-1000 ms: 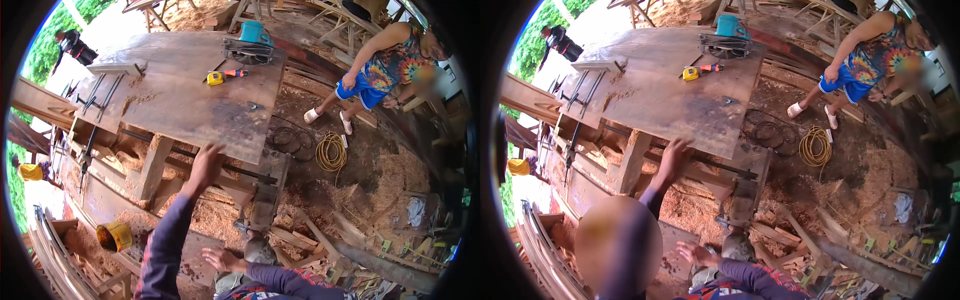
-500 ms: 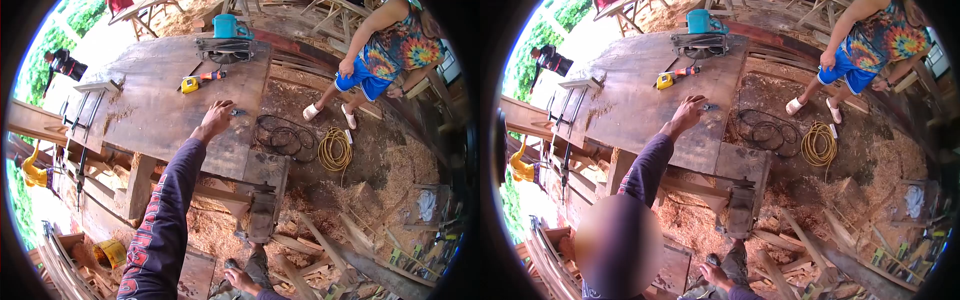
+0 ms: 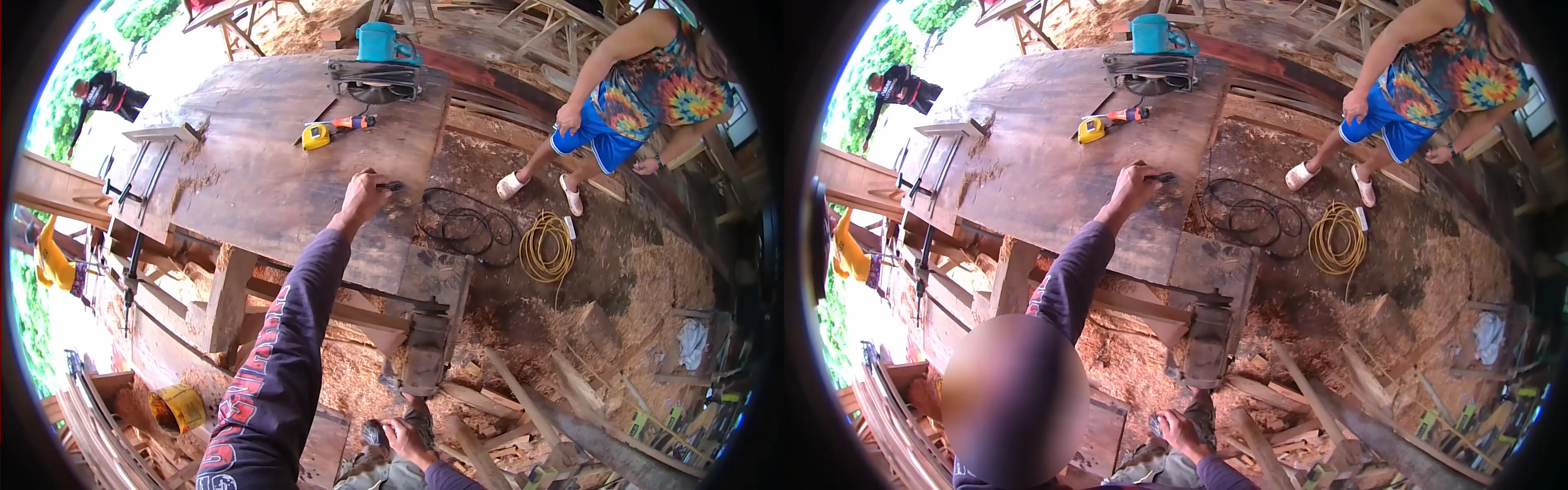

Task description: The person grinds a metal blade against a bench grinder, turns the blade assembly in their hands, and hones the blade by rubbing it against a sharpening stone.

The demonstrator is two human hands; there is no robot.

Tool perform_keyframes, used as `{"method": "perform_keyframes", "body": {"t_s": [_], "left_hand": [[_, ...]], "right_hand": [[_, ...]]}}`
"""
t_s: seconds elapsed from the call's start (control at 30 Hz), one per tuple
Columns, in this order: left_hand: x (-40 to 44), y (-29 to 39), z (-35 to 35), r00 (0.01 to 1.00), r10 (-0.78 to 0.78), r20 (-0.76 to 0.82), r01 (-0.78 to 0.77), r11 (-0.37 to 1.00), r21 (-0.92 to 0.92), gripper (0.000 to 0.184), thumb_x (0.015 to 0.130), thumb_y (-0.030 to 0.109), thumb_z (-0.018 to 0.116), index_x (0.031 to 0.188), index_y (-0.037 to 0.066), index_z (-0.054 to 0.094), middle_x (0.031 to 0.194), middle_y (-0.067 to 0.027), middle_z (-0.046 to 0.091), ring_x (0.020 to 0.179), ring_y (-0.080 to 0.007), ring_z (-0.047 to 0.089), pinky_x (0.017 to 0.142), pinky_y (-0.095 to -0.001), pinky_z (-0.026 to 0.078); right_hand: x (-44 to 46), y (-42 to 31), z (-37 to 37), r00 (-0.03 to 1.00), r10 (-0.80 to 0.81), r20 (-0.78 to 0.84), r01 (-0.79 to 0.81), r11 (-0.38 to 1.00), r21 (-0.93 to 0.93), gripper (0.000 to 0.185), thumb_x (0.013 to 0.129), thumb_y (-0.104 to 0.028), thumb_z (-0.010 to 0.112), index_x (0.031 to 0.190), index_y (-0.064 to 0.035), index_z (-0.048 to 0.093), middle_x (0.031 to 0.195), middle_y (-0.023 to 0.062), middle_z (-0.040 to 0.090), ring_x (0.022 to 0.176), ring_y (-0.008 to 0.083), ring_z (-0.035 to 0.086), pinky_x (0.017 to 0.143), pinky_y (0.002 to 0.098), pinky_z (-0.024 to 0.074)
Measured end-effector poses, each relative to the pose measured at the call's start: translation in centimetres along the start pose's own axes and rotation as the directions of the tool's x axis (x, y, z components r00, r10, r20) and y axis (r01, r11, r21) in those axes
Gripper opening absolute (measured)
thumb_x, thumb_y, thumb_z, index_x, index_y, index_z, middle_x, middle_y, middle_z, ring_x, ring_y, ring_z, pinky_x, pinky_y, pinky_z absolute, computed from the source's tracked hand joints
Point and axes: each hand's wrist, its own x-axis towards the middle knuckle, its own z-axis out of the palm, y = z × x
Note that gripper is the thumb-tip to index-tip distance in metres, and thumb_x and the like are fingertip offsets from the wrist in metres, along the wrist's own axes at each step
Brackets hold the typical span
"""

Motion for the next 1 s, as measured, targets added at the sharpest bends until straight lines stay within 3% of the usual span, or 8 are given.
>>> {"method": "perform_keyframes", "body": {"t_s": [0.33, 0.4, 0.47, 0.5, 0.57, 0.77, 0.93, 1.0], "left_hand": [[-1.0, -3.4, -2.5, 0.975, -0.131, -0.179, 0.137, 0.990, 0.020, 0.022, 0.077, 0.010, 0.077, 0.097, 0.003, 0.073, 0.097, -0.0206, 0.067, 0.095, -0.0407, 0.065, 0.086, -0.0452, 0.052], [-1.0, -4.3, -3.6, 0.975, -0.145, -0.170, 0.155, 0.987, 0.045, 0.021, 0.077, 0.009, 0.077, 0.096, 0.003, 0.071, 0.095, -0.0208, 0.067, 0.095, -0.0409, 0.065, 0.086, -0.0456, 0.051], [-1.2, -5.0, -4.8, 0.974, -0.160, -0.159, 0.173, 0.982, 0.073, 0.019, 0.077, 0.009, 0.077, 0.094, 0.002, 0.070, 0.094, -0.0209, 0.068, 0.095, -0.0411, 0.065, 0.085, -0.0461, 0.051], [-1.4, -5.1, -5.3, 0.972, -0.174, -0.156, 0.186, 0.980, 0.064, 0.019, 0.077, 0.008, 0.076, 0.094, 0.003, 0.070, 0.094, -0.0209, 0.068, 0.095, -0.0411, 0.065, 0.085, -0.0463, 0.051], [-1.9, -5.5, -6.1, 0.968, -0.194, -0.157, 0.205, 0.977, 0.057, 0.019, 0.077, 0.007, 0.076, 0.094, 0.003, 0.070, 0.093, -0.0209, 0.068, 0.095, -0.0411, 0.065, 0.085, -0.0466, 0.051], [-3.5, -5.9, -6.9, 0.960, -0.160, -0.229, 0.176, 0.983, 0.050, 0.018, 0.079, 0.009, 0.072, 0.095, 0.003, 0.069, 0.095, -0.0202, 0.068, 0.095, -0.0397, 0.065, 0.085, -0.0465, 0.051], [-4.6, -5.8, -8.0, 0.999, 0.001, -0.046, 0.020, 0.890, 0.456, 0.022, 0.090, 0.012, 0.058, 0.108, 0.002, 0.063, 0.102, -0.0191, 0.064, 0.100, -0.0375, 0.062, 0.089, -0.0453, 0.050], [-4.9, -6.0, -8.1, 0.995, 0.086, 0.051, -0.100, 0.831, 0.547, 0.024, 0.091, 0.013, 0.056, 0.111, 0.002, 0.060, 0.105, -0.0197, 0.062, 0.103, -0.0374, 0.061, 0.090, -0.0451, 0.050]], "right_hand": [[2.7, -6.5, 0.2, 0.923, 0.107, 0.369, -0.141, 0.988, 0.067, 0.021, 0.097, -0.017, 0.063, 0.112, -0.0020, 0.065, 0.104, 0.0171, 0.070, 0.093, 0.0293, 0.071, 0.077, 0.0368, 0.0571], [1.7, -4.1, 2.4, 0.931, -0.063, 0.359, 0.030, 0.995, 0.098, 0.024, 0.097, -0.022, 0.063, 0.114, -0.0045, 0.064, 0.103, 0.0172, 0.070, 0.091, 0.0302, 0.071, 0.078, 0.0380, 0.0565], [0.4, -3.1, 3.2, 0.925, -0.061, 0.374, 0.087, 0.995, -0.053, 0.034, 0.097, -0.030, 0.061, 0.124, -0.0096, 0.061, 0.104, 0.0187, 0.068, 0.090, 0.0365, 0.069, 0.079, 0.0450, 0.0561], [-1.0, 0.1, 4.4, 0.824, 0.255, 0.507, -0.109, 0.948, -0.300, 0.044, 0.094, -0.037, 0.062, 0.129, -0.0092, 0.059, 0.120, 0.0217, 0.065, 0.108, 0.0402, 0.065, 0.090, 0.0515, 0.0514], [-1.9, 1.0, 0.8, 0.696, 0.426, 0.578, 0.133, 0.714, -0.687, 0.056, 0.093, -0.043, 0.061, 0.137, -0.0084, 0.054, 0.141, 0.0254, 0.053, 0.129, 0.0461, 0.050, 0.105, 0.0575, 0.0399], [-2.9, 4.3, -3.4, 0.570, 0.551, 0.610, -0.178, 0.807, -0.563, 0.071, 0.097, -0.054, 0.049, 0.151, -0.0088, 0.039, 0.157, 0.0287, 0.031, 0.146, 0.0483, 0.025, 0.118, 0.0605, 0.0219], [-4.4, 4.4, -1.4, 0.698, 0.444, 0.562, 0.081, 0.731, -0.678, 0.065, 0.099, -0.056, 0.043, 0.140, -0.0070, 0.053, 0.145, 0.0280, 0.048, 0.134, 0.0483, 0.045, 0.111, 0.0573, 0.0360], [-0.9, 0.9, -1.6, 0.266, 0.548, 0.793, 0.134, 0.794, -0.593, 0.056, 0.100, -0.049, 0.045, 0.132, -0.0049, 0.059, 0.125, 0.0259, 0.064, 0.115, 0.0431, 0.062, 0.100, 0.0517, 0.0471]]}}
